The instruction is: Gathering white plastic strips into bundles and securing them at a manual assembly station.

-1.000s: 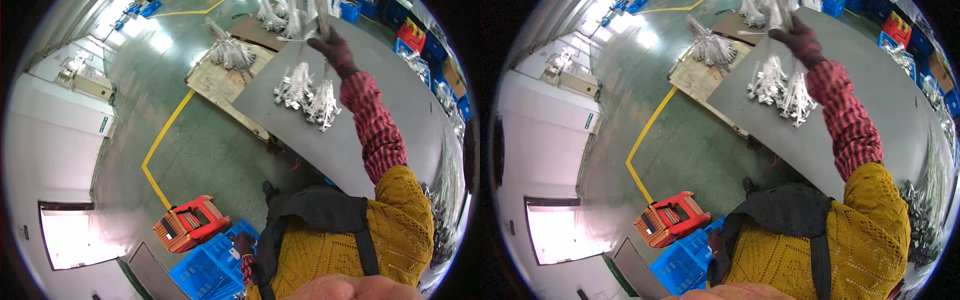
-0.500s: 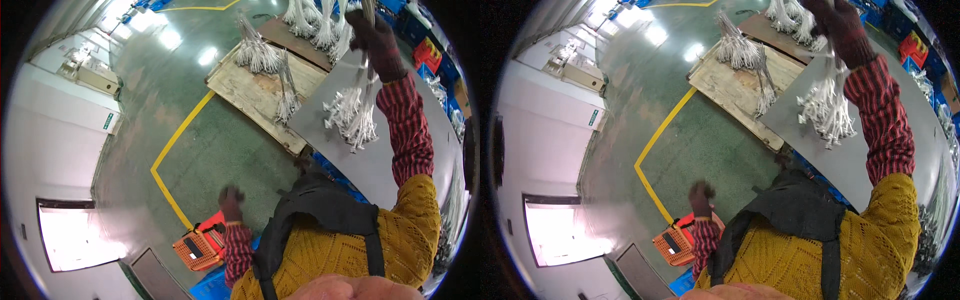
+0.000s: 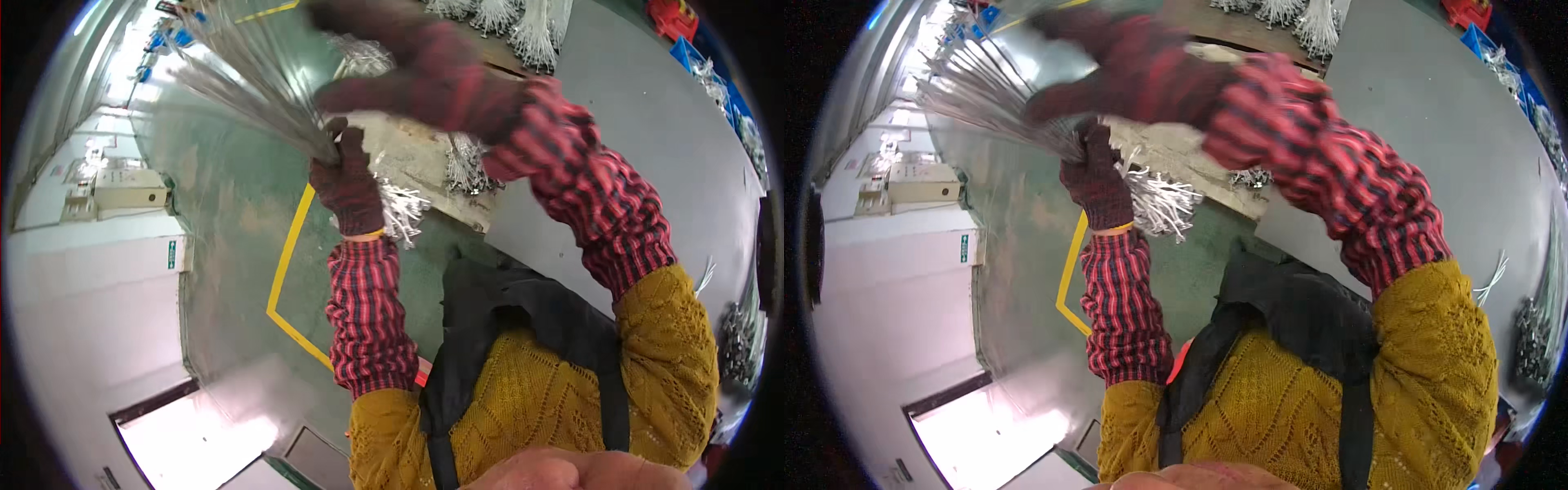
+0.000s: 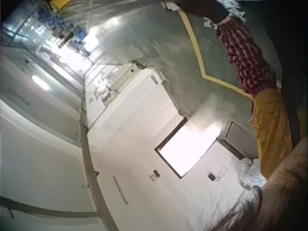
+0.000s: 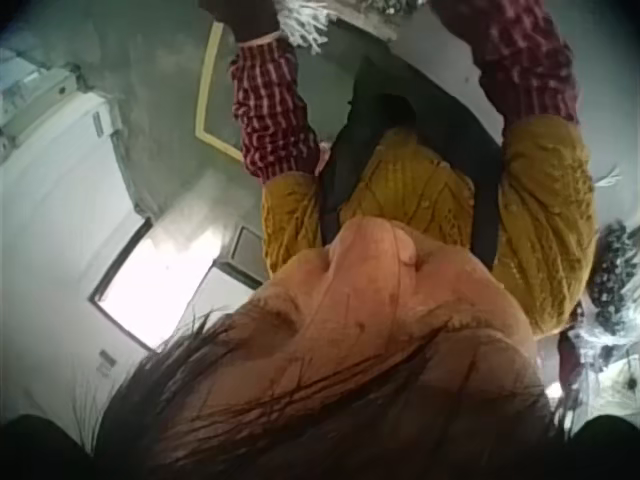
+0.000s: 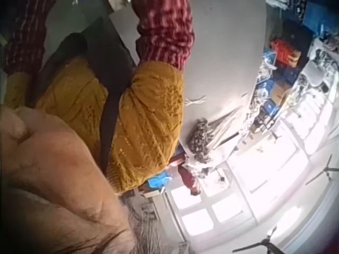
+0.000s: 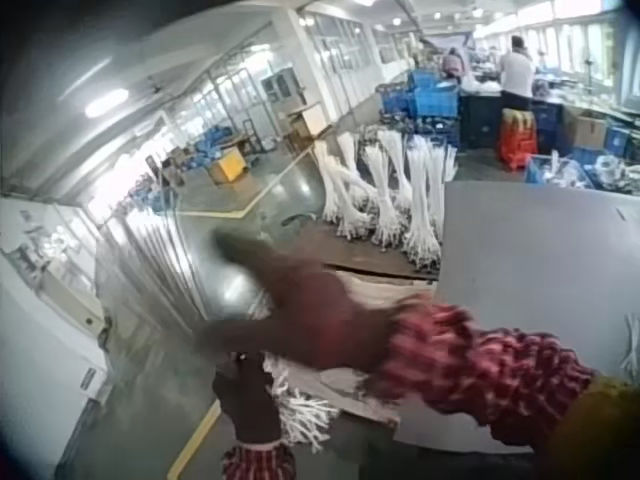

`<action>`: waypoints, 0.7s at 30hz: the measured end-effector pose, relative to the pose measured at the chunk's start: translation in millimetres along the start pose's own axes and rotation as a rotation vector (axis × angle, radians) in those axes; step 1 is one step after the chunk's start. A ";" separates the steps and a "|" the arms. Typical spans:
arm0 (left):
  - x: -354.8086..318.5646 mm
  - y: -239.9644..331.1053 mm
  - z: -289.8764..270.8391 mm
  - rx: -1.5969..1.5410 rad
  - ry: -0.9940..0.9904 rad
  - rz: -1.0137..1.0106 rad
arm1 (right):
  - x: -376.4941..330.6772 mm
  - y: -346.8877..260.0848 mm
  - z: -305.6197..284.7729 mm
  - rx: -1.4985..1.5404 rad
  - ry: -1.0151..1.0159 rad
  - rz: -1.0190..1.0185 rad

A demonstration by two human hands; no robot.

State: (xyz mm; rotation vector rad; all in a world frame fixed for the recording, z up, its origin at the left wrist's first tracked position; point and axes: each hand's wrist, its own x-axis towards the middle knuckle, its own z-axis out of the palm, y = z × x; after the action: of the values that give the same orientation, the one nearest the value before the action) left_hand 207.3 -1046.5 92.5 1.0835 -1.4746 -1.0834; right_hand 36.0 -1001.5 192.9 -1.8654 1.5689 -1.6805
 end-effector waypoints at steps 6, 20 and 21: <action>40.6 -134.0 -30.5 -0.258 -0.038 -0.258 | -124.6 158.3 -58.8 0.144 -0.046 0.756; 110.8 -379.0 82.5 0.761 -0.933 0.076 | -180.8 252.1 -5.0 -0.600 -0.335 1.259; 108.3 -389.6 87.7 0.756 -0.948 0.063 | -154.8 252.7 9.4 -0.601 -0.343 1.277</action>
State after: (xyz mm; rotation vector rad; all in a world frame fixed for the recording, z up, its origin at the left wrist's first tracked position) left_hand 148.4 -1223.1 -277.1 1.0230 -2.8101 -1.0610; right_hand -67.7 -995.5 -84.8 -0.7257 2.3854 -0.3340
